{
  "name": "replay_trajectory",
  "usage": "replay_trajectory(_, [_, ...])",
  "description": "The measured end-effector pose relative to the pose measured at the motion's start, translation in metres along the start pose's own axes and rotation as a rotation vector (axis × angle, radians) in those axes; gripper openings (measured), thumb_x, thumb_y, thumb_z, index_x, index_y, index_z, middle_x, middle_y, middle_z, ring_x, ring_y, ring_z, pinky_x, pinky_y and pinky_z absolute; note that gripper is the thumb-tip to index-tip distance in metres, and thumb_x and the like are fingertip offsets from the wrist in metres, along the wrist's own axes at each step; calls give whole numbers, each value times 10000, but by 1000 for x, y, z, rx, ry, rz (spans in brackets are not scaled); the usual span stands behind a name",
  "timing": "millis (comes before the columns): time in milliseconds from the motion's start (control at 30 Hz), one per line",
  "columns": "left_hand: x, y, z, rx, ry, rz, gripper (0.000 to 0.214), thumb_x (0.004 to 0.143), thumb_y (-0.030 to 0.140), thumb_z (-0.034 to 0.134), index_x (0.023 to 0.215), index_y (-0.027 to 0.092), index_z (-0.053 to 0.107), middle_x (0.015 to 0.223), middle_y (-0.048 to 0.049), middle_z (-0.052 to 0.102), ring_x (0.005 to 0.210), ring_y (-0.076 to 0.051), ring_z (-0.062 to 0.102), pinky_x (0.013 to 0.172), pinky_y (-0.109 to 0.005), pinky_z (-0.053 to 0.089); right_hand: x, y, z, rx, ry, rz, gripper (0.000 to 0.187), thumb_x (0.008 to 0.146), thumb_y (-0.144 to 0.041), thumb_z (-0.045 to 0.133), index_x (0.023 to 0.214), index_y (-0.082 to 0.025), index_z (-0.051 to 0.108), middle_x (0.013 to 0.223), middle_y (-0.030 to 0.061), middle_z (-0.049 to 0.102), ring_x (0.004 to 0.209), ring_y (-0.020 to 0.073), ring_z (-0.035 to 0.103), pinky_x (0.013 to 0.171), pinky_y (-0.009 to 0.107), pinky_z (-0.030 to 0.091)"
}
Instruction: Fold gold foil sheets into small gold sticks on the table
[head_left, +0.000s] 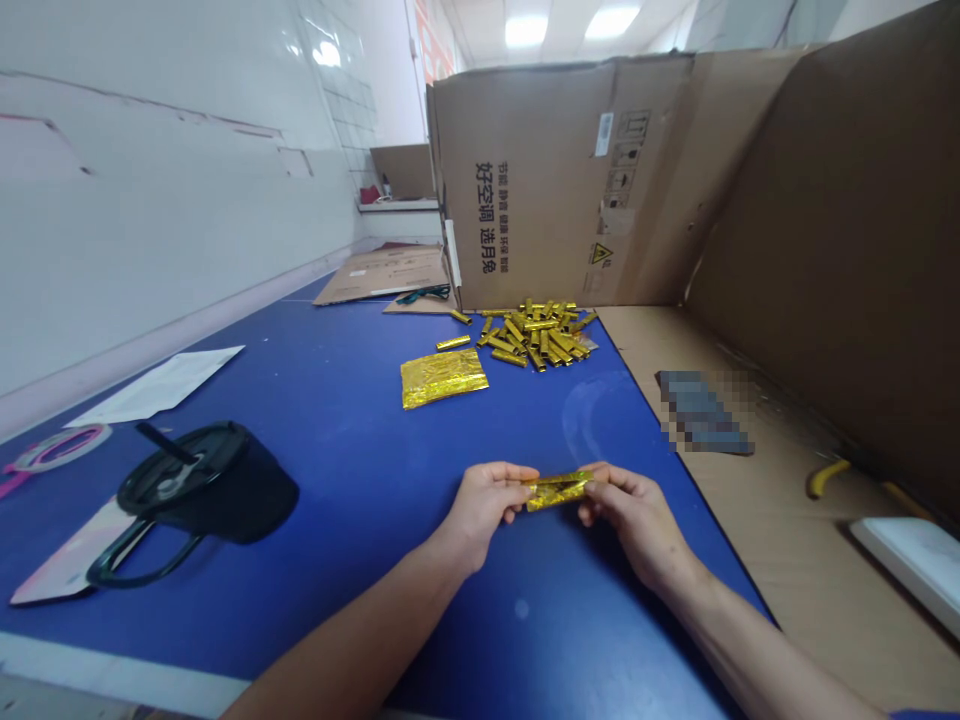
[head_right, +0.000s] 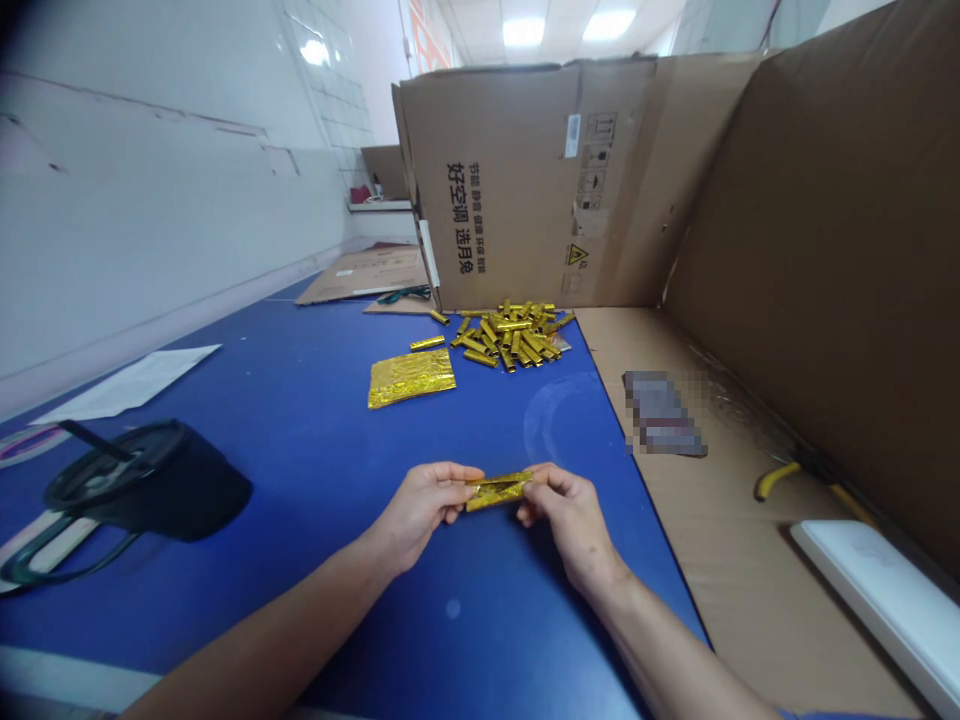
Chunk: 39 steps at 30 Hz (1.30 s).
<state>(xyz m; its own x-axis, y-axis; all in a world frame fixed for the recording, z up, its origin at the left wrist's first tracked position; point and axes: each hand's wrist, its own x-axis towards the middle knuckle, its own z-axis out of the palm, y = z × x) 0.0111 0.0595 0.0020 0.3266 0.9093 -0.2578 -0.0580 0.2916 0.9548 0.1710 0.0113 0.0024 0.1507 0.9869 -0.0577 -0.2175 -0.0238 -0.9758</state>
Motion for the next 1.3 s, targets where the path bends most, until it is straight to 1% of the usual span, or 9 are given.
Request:
replay_trajectory(133, [-2, 4, 1, 9, -62, 10, 196, 571, 126, 585, 762, 98, 620, 524, 9, 537, 407, -37, 383, 394, -164, 263, 3, -3, -5, 159, -45, 74, 55, 639, -183, 589, 645, -132, 608, 577, 3, 590, 447, 84, 494, 459, 211, 375])
replay_trajectory(300, [-7, 6, 7, 109, 23, 140, 186, 579, 112, 561, 753, 112, 629, 484, 43, 486, 412, -41, 370, 399, -163, 268, 5, -2, -4, 292, -51, 104, 57, 639, -185, 602, 624, -130, 601, 488, 7, 583, 427, 98, 507, 466, 222, 405])
replay_trajectory(467, [-10, -2, 12, 210, 83, 260, 164, 619, 133, 536, 752, 119, 632, 582, 4, 572, 499, -69, 451, 481, -178, 339, 4, 3, 0, 309, 49, 96, 90, 630, -209, 633, 635, -126, 599, 518, 31, 618, 488, 122, 560, 532, 245, 452])
replay_trajectory(600, [-14, -8, 15, 279, 106, 302, 161, 648, 156, 521, 760, 123, 632, 628, -16, 606, 517, -86, 487, 499, -191, 370, 3, 5, 2, 273, 111, 89, 130, 636, -248, 643, 637, -126, 597, 513, 34, 626, 481, 120, 568, 539, 238, 456])
replay_trajectory(833, [-16, -10, 18, 236, 111, 367, 140, 671, 163, 530, 769, 127, 623, 697, -38, 643, 599, -121, 567, 563, -209, 438, -1, -2, 4, 311, -16, 77, 137, 670, -267, 630, 659, -136, 593, 539, 28, 623, 509, 122, 568, 546, 241, 455])
replay_trajectory(933, [-15, -12, 17, 263, 124, 403, 149, 679, 145, 523, 787, 135, 625, 733, -34, 649, 627, -122, 578, 588, -207, 450, -1, -3, 3, 377, -49, 119, 115, 657, -242, 645, 654, -137, 597, 548, 18, 615, 505, 110, 559, 540, 234, 460])
replay_trajectory(1067, [-17, -11, 15, 351, 141, 482, 170, 698, 139, 505, 818, 150, 624, 737, -19, 648, 609, -109, 574, 566, -193, 448, 2, -3, 1, 469, -78, 161, 93, 636, -207, 665, 665, -136, 612, 571, 8, 611, 497, 93, 546, 533, 222, 470])
replay_trajectory(1167, [-20, -9, 15, 393, 157, 520, 175, 695, 126, 506, 821, 155, 624, 717, -11, 646, 604, -104, 576, 562, -185, 448, 4, -4, -1, 503, -111, 161, 71, 638, -190, 663, 661, -142, 616, 578, 5, 609, 523, 94, 554, 563, 224, 476])
replay_trajectory(1300, [-22, -8, 17, 358, 149, 537, 165, 699, 130, 508, 815, 153, 624, 743, -23, 652, 622, -110, 585, 570, -189, 458, 3, -7, 0, 533, -141, 134, 58, 637, -183, 662, 655, -160, 612, 665, 8, 634, 586, 103, 575, 645, 249, 472])
